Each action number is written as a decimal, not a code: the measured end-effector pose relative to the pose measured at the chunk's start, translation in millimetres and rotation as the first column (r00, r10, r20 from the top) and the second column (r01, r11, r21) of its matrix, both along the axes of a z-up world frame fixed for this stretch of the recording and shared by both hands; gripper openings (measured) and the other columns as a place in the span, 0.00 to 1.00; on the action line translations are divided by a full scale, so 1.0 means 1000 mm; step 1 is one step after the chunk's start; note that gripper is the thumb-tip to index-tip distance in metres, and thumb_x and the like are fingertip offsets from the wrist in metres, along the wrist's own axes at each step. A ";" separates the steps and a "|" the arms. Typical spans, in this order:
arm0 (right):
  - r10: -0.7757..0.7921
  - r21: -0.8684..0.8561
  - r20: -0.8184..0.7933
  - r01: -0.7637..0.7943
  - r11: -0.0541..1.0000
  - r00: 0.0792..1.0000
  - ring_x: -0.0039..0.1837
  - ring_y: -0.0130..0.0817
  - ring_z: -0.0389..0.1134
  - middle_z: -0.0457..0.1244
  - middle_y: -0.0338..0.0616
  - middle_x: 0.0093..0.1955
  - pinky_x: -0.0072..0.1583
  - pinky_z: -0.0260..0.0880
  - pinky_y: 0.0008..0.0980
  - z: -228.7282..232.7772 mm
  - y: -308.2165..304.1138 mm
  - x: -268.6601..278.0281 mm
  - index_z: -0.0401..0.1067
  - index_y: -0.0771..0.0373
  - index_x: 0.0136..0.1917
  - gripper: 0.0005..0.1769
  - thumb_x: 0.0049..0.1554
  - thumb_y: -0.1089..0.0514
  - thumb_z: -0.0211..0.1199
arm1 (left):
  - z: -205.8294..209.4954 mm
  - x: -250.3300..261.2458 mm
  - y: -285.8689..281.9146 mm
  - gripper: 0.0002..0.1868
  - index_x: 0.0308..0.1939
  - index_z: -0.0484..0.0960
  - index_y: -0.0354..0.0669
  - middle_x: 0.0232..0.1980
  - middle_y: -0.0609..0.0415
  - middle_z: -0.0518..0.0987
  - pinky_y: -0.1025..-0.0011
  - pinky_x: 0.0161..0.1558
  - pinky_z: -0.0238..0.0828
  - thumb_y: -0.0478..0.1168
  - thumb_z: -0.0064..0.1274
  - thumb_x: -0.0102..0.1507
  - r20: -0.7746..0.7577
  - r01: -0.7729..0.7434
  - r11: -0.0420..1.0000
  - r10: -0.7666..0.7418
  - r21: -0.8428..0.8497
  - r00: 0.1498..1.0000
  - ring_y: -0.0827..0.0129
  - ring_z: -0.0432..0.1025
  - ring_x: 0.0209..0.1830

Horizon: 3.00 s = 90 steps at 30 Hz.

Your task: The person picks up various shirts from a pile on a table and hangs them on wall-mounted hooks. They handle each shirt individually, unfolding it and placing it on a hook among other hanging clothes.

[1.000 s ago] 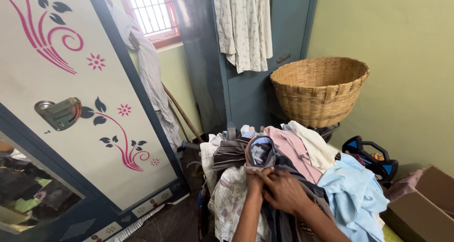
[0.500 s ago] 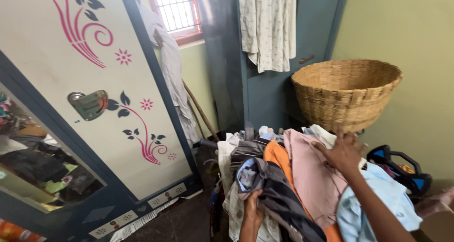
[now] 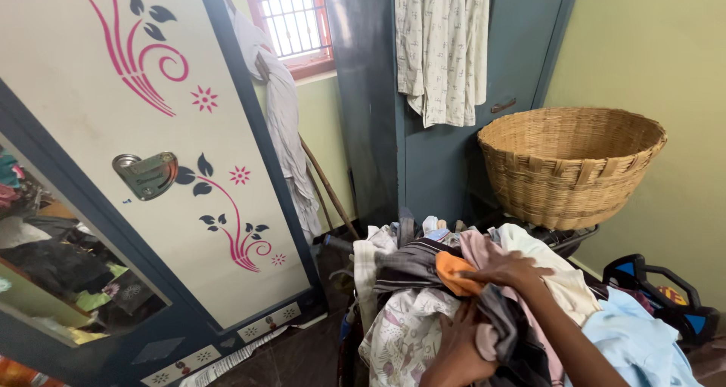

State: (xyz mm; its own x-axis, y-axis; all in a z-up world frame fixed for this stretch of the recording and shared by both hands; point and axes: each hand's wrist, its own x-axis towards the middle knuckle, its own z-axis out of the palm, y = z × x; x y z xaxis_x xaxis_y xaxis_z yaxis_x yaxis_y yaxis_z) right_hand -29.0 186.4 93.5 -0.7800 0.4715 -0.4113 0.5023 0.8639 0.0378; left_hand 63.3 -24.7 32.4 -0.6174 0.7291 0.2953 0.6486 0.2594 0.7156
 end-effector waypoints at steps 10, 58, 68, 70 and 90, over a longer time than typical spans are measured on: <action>0.073 0.089 -0.002 -0.072 0.993 0.997 0.83 0.69 0.36 0.38 0.53 0.86 0.74 0.32 0.80 0.049 -0.047 0.021 0.40 0.26 0.83 0.70 0.35 0.09 0.63 | 0.048 0.020 -0.008 0.51 0.88 0.53 0.54 0.86 0.32 0.42 0.13 0.64 0.34 0.52 0.59 0.63 0.156 0.049 0.994 -0.033 -0.101 0.987 0.23 0.36 0.82; -0.242 -0.202 -0.961 0.252 0.946 0.137 0.56 0.51 0.69 0.71 0.51 0.52 0.60 0.68 0.46 -0.015 0.000 0.091 0.78 0.58 0.58 0.16 0.62 0.59 0.53 | -0.098 -0.160 0.063 0.38 0.73 0.65 0.56 0.82 0.46 0.43 0.33 0.72 0.33 0.59 0.55 0.60 -0.120 -0.414 0.863 0.397 -0.289 0.910 0.40 0.38 0.80; 0.018 0.099 -0.952 0.252 0.963 0.306 0.63 0.47 0.65 0.71 0.46 0.53 0.65 0.62 0.49 -0.011 -0.012 0.096 0.80 0.57 0.52 0.13 0.56 0.54 0.62 | -0.084 -0.146 0.050 0.23 0.64 0.75 0.47 0.78 0.48 0.60 0.50 0.75 0.42 0.47 0.50 0.65 -0.114 -0.534 0.838 0.523 -0.112 0.845 0.52 0.52 0.79; -0.003 0.115 -0.908 0.256 0.960 0.420 0.62 0.44 0.65 0.71 0.41 0.53 0.67 0.60 0.49 -0.004 -0.016 0.093 0.80 0.54 0.51 0.13 0.55 0.50 0.63 | -0.084 -0.159 0.054 0.30 0.70 0.72 0.37 0.72 0.41 0.67 0.51 0.69 0.49 0.38 0.50 0.63 -0.093 -0.612 0.773 0.630 0.169 0.771 0.50 0.60 0.73; -0.370 -0.425 -0.895 0.226 0.876 -0.248 0.47 0.56 0.68 0.65 0.59 0.45 0.53 0.67 0.50 -0.030 0.008 0.107 0.64 0.68 0.53 0.07 0.70 0.61 0.51 | 0.015 -0.059 0.085 0.19 0.64 0.72 0.30 0.60 0.36 0.79 0.62 0.57 0.74 0.32 0.45 0.70 0.223 -0.369 0.740 0.294 0.562 0.929 0.48 0.76 0.58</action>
